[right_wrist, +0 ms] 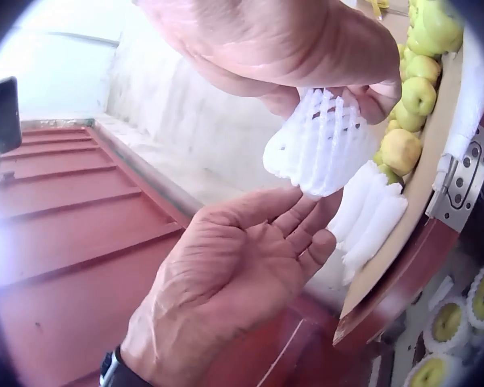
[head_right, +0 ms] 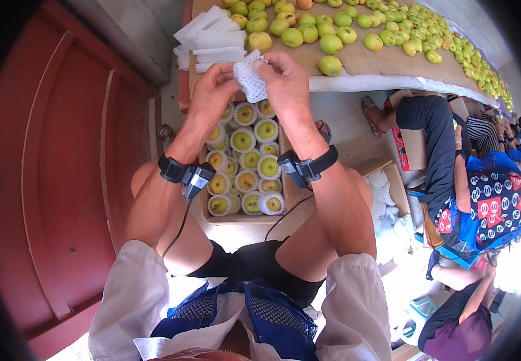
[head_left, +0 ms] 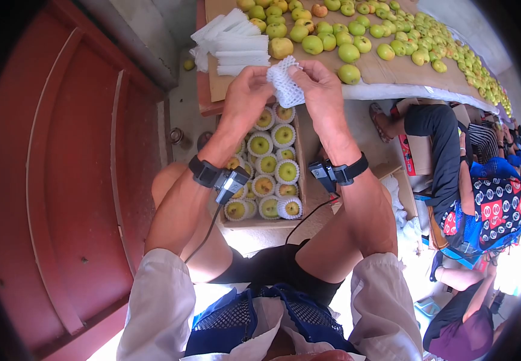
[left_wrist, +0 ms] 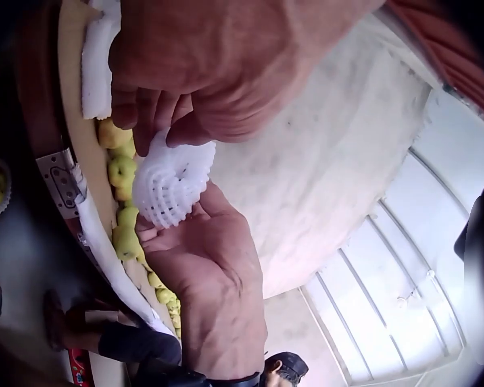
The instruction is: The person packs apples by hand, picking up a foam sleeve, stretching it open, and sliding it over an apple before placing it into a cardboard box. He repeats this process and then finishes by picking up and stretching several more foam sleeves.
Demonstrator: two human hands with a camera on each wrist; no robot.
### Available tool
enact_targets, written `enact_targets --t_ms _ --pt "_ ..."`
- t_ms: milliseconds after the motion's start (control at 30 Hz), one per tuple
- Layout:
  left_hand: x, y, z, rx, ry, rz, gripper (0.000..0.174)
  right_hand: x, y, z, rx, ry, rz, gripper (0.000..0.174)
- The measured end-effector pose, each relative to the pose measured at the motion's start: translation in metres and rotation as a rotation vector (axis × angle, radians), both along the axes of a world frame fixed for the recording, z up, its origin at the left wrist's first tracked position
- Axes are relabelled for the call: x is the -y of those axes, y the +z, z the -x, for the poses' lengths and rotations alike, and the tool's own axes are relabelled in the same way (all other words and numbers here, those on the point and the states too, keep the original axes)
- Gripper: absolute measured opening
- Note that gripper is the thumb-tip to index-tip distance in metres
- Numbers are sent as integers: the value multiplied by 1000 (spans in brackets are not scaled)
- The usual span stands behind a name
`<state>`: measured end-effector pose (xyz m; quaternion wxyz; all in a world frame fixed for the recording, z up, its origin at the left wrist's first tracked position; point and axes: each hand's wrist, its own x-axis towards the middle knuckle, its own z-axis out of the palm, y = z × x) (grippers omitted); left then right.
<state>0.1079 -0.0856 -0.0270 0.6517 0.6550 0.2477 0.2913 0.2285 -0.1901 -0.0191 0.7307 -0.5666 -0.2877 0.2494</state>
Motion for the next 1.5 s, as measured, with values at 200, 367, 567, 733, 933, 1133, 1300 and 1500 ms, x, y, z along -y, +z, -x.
enact_targets --t_ms 200,367,567,733,933,1133,1300,1500 --pt "-4 2 3 -60 -96 32 27 2 12 6 91 -14 2 21" --pt "-5 7 5 69 -33 164 27 12 31 7 159 -16 -83 23" --pt "-16 14 10 307 -52 167 31 15 27 13 398 -72 -54 20" --pt "-16 15 14 403 -26 192 29 19 27 22 602 -91 -47 20" --pt "-21 5 11 467 -57 124 24 17 25 18 535 8 -45 33" --pt "-22 8 8 525 -15 89 23 13 18 20 510 14 25 42" --pt "-21 7 5 496 -11 65 22 16 30 24 -146 249 -54 45" --pt "-19 12 7 442 38 9 24 10 16 15 -278 327 -44 48"
